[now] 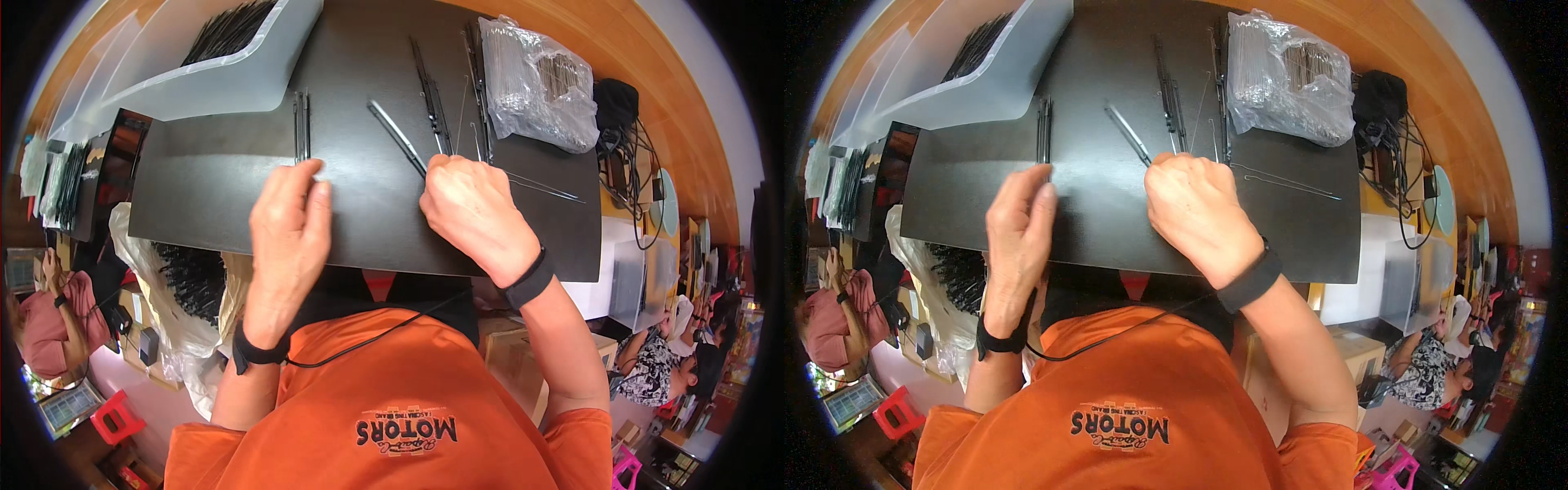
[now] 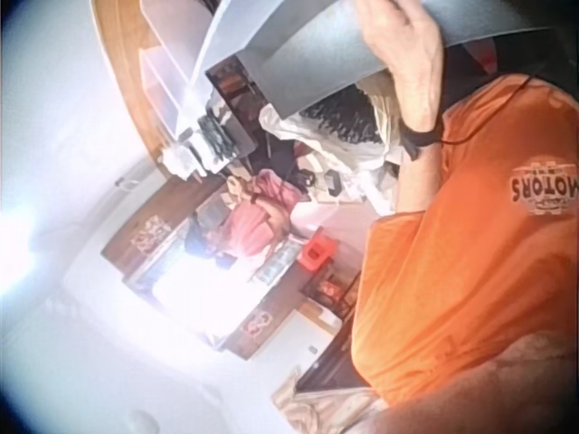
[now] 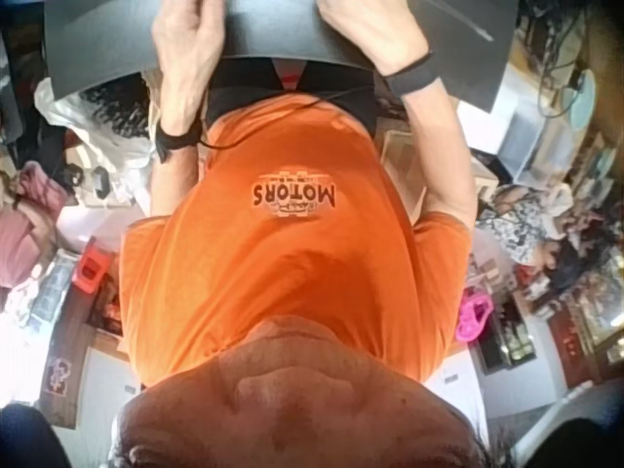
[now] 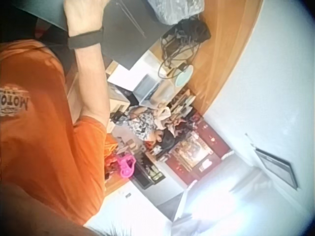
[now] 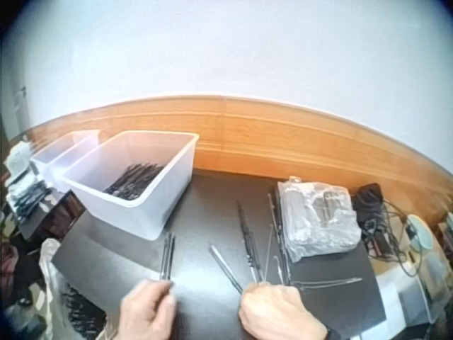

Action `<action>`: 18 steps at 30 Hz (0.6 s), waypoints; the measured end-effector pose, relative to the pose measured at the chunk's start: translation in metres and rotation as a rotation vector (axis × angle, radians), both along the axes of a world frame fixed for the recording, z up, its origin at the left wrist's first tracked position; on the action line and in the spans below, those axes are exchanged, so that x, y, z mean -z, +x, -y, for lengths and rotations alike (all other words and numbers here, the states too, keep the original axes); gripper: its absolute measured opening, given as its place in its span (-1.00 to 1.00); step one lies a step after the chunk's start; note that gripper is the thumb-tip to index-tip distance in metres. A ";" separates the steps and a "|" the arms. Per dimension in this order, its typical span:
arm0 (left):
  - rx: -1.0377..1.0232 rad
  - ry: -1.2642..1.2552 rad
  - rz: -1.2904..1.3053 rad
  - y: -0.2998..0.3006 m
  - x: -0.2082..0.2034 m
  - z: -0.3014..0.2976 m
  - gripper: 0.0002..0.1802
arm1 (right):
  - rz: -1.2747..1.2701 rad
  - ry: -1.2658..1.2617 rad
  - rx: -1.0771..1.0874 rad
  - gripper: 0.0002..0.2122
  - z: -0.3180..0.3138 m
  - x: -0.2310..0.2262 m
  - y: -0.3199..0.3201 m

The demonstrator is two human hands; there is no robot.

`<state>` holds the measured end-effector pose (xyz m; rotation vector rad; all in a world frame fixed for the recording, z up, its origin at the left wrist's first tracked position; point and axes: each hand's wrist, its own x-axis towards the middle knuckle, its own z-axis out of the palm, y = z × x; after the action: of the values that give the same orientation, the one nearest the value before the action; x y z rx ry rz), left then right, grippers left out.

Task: The person picks up a wiper blade and a metal strip, slides the strip into the blade, and repeats this process multiple times. They occasionally move finished blades aside and reach into a plastic bin for more components.

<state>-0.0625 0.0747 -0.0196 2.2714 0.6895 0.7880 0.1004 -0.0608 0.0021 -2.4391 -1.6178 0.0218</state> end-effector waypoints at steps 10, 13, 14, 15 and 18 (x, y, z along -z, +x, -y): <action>0.306 -1.171 0.081 0.027 -0.005 0.029 -0.63 | -0.721 -0.020 0.136 -0.84 0.020 -0.018 -0.013; 0.386 -1.352 0.167 0.031 -0.004 0.029 -0.69 | -1.170 0.040 0.133 -0.83 0.036 -0.007 -0.022; 0.380 -1.317 0.154 0.033 -0.004 0.031 -0.72 | -1.248 0.159 0.120 -0.83 0.037 -0.004 -0.029; 0.371 -1.280 0.140 0.035 -0.005 0.032 -0.75 | -1.323 0.279 0.106 -0.84 0.039 -0.002 -0.035; 0.329 -1.217 0.131 0.040 -0.008 0.039 -0.78 | -1.336 0.269 0.141 -0.83 0.042 -0.003 -0.040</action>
<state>-0.0226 0.0358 -0.0115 1.1506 0.4901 0.2062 0.0602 -0.1024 0.0046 -1.5776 -0.7326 1.0570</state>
